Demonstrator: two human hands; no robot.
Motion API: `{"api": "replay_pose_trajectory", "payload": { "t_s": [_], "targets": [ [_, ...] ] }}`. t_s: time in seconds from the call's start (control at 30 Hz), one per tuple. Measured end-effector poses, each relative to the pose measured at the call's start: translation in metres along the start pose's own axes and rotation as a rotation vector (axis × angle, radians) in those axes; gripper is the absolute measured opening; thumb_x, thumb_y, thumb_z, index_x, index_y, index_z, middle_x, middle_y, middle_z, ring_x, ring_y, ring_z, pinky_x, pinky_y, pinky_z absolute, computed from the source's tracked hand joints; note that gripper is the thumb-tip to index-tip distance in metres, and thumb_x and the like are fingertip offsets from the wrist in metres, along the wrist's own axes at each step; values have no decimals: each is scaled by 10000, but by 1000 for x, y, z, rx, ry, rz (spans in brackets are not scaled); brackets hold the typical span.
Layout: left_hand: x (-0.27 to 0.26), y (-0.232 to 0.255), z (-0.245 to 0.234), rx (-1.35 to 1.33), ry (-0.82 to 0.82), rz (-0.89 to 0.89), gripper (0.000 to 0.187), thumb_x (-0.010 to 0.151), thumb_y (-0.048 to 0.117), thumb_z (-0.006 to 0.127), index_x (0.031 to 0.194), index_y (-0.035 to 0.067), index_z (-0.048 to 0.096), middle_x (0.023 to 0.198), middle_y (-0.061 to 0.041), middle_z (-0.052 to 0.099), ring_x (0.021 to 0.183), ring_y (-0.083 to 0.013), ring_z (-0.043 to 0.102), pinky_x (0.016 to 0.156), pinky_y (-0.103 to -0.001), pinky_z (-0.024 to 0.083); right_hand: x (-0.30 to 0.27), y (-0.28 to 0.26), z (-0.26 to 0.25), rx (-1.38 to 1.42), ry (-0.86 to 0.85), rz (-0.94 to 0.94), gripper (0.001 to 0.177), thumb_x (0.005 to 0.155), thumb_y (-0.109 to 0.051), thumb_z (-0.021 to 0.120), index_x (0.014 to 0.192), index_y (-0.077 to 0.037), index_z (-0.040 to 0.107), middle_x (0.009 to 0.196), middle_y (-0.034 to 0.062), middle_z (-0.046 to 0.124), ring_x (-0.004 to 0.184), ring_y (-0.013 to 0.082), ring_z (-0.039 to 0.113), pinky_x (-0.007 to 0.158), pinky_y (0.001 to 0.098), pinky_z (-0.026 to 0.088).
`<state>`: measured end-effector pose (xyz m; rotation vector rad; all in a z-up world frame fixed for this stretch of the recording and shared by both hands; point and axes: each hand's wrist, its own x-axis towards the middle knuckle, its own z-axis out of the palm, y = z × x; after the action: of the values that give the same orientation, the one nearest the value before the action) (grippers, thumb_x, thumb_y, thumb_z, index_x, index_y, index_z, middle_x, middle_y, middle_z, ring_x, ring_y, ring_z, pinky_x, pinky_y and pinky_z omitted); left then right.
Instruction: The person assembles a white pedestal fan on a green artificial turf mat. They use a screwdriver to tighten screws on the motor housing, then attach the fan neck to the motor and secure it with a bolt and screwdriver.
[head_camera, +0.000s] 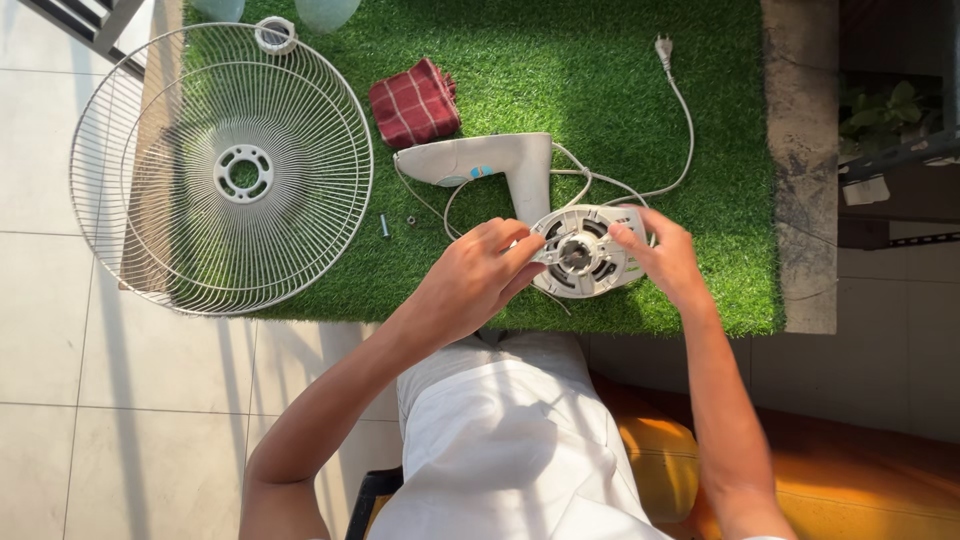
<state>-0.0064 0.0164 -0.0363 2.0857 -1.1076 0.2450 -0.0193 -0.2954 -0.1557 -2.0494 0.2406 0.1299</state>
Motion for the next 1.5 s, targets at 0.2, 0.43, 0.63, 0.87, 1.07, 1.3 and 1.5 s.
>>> {"api": "replay_pose_trajectory", "payload": {
  "t_s": [0.2,0.43,0.63,0.87,1.07,1.3,1.5],
  "targets": [
    [21,-8,13,-58,24,-64,271,938,165,749,1133,25,623,1010,-126,657,900,-304,675,787,-416,557,-44,-27,40,-201,716,-574,187,1073,-151,678,1183,0,668,1184,163,711,1113,251,695,985,392,563],
    [65,-30,41,-42,88,-18,481,981,347,708,1284,-5,581,927,-138,651,802,-315,659,724,-455,536,-77,10,153,600,334,-155,166,984,-161,672,1019,1,685,869,76,697,771,129,665,714,273,553],
    [86,-48,73,-14,137,-43,385,993,319,692,1224,22,615,984,-158,659,859,-358,674,754,-469,544,5,45,192,951,260,127,311,968,-250,693,1224,-106,590,1066,-44,624,902,77,492,788,283,402],
    [94,-57,81,-92,141,-31,367,982,299,716,1221,37,620,995,-157,661,857,-371,673,765,-477,547,41,30,186,1197,384,424,368,890,-204,768,1189,-81,591,1000,10,610,841,130,596,761,400,626],
    [86,-50,78,-142,77,-38,335,984,271,717,1201,31,631,990,-148,663,843,-353,673,756,-468,550,9,34,136,1052,399,479,388,766,-33,719,1140,-77,625,1058,61,680,941,207,686,781,368,579],
    [91,-40,88,-136,110,-53,272,991,240,705,1157,33,646,992,-139,661,887,-347,682,756,-454,556,6,44,115,1310,303,204,361,751,73,590,1110,55,610,1086,137,646,1003,260,659,864,392,576],
    [86,-37,75,-68,123,-41,250,999,212,717,1160,33,648,991,-143,662,878,-334,680,765,-460,558,-10,37,117,1252,311,188,329,744,95,561,1070,49,580,1036,128,625,932,254,669,863,465,617]
  ]
}}
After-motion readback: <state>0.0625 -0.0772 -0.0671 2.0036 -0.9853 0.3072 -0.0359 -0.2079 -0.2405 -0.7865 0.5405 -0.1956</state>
